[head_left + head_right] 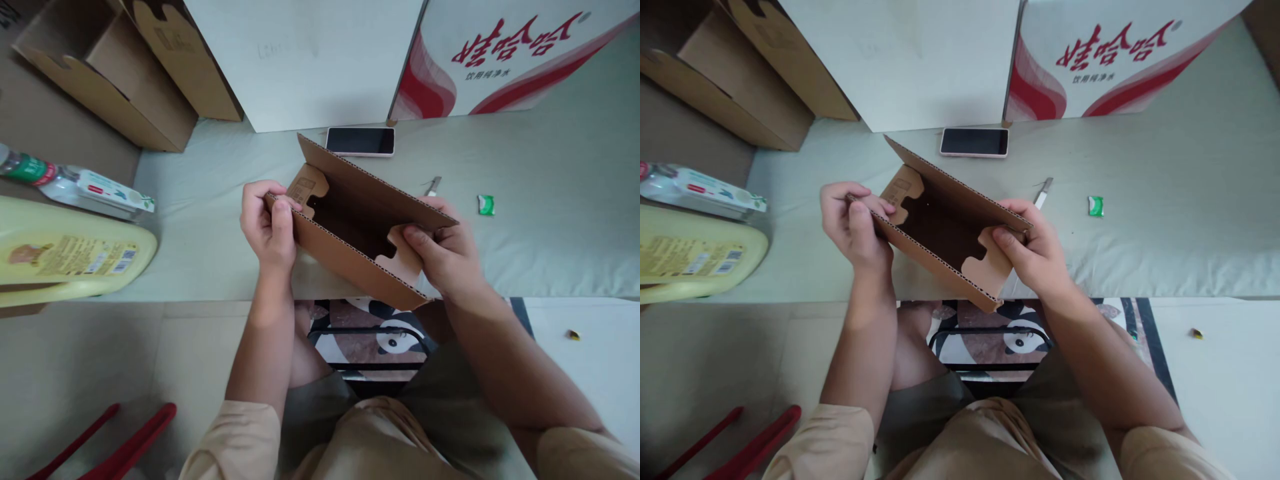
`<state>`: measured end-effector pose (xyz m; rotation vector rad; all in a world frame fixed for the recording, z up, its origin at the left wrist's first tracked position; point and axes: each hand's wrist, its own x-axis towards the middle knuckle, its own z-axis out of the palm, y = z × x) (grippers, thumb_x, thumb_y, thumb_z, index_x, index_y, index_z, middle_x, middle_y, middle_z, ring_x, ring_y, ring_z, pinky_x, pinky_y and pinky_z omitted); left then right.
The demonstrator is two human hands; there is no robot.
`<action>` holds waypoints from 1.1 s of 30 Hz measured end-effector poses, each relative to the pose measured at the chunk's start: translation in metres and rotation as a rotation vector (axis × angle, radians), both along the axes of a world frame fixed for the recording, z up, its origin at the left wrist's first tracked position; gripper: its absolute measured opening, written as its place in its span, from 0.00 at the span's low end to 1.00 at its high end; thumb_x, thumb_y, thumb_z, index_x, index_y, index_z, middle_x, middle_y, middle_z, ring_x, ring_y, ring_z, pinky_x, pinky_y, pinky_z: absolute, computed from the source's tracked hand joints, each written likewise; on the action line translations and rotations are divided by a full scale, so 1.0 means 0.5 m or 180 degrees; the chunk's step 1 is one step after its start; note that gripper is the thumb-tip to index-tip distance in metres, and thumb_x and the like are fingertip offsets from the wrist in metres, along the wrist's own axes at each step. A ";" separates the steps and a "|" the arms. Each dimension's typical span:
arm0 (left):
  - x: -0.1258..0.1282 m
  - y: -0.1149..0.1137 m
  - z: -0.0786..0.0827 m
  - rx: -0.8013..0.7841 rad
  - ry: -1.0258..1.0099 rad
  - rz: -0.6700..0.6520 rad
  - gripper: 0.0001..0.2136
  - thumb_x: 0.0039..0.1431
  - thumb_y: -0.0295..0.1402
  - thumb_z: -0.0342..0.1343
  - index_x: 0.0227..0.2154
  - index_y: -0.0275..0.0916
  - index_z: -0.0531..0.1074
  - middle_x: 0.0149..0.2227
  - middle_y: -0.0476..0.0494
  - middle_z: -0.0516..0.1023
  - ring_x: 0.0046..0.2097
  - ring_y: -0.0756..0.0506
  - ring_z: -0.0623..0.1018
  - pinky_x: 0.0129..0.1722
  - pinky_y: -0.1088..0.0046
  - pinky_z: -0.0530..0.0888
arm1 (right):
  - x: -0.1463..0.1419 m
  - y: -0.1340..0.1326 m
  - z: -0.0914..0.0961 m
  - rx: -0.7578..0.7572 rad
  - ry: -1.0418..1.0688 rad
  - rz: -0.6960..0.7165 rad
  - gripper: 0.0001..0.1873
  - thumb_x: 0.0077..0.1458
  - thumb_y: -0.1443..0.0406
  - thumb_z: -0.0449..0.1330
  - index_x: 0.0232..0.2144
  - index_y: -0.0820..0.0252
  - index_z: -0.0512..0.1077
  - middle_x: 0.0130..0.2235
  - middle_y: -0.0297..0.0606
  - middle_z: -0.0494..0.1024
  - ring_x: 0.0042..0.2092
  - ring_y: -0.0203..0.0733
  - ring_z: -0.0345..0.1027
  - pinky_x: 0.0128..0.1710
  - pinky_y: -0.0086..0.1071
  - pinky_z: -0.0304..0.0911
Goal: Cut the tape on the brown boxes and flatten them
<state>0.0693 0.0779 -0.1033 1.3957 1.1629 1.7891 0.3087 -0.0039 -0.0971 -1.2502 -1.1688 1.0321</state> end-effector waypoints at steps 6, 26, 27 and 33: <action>0.003 0.001 0.012 0.0252 0.0112 -0.0065 0.22 0.62 0.61 0.57 0.36 0.45 0.72 0.28 0.53 0.71 0.27 0.50 0.74 0.34 0.68 0.73 | 0.012 0.008 -0.011 -0.0085 0.0197 -0.0024 0.16 0.57 0.53 0.66 0.47 0.46 0.76 0.41 0.35 0.82 0.43 0.49 0.79 0.44 0.46 0.78; -0.022 0.016 -0.005 0.0265 0.1262 -0.0107 0.21 0.64 0.56 0.59 0.49 0.47 0.74 0.49 0.43 0.76 0.52 0.43 0.80 0.51 0.66 0.78 | 0.012 -0.001 -0.019 0.0101 0.0053 -0.0018 0.18 0.58 0.52 0.63 0.49 0.47 0.77 0.49 0.35 0.83 0.50 0.51 0.78 0.51 0.48 0.76; -0.021 0.015 -0.001 0.0276 0.1274 -0.0121 0.20 0.64 0.56 0.60 0.48 0.46 0.75 0.49 0.43 0.76 0.52 0.43 0.80 0.50 0.66 0.78 | 0.014 -0.001 -0.023 0.0113 -0.0004 0.0028 0.18 0.59 0.52 0.63 0.50 0.47 0.77 0.50 0.35 0.83 0.51 0.51 0.78 0.52 0.48 0.76; -0.018 0.011 0.010 0.0394 0.1325 -0.0162 0.18 0.65 0.53 0.60 0.46 0.45 0.76 0.48 0.43 0.76 0.51 0.44 0.80 0.49 0.67 0.79 | 0.010 -0.005 -0.033 0.0204 -0.0260 0.0074 0.21 0.62 0.49 0.58 0.53 0.46 0.74 0.52 0.37 0.82 0.54 0.54 0.78 0.52 0.50 0.76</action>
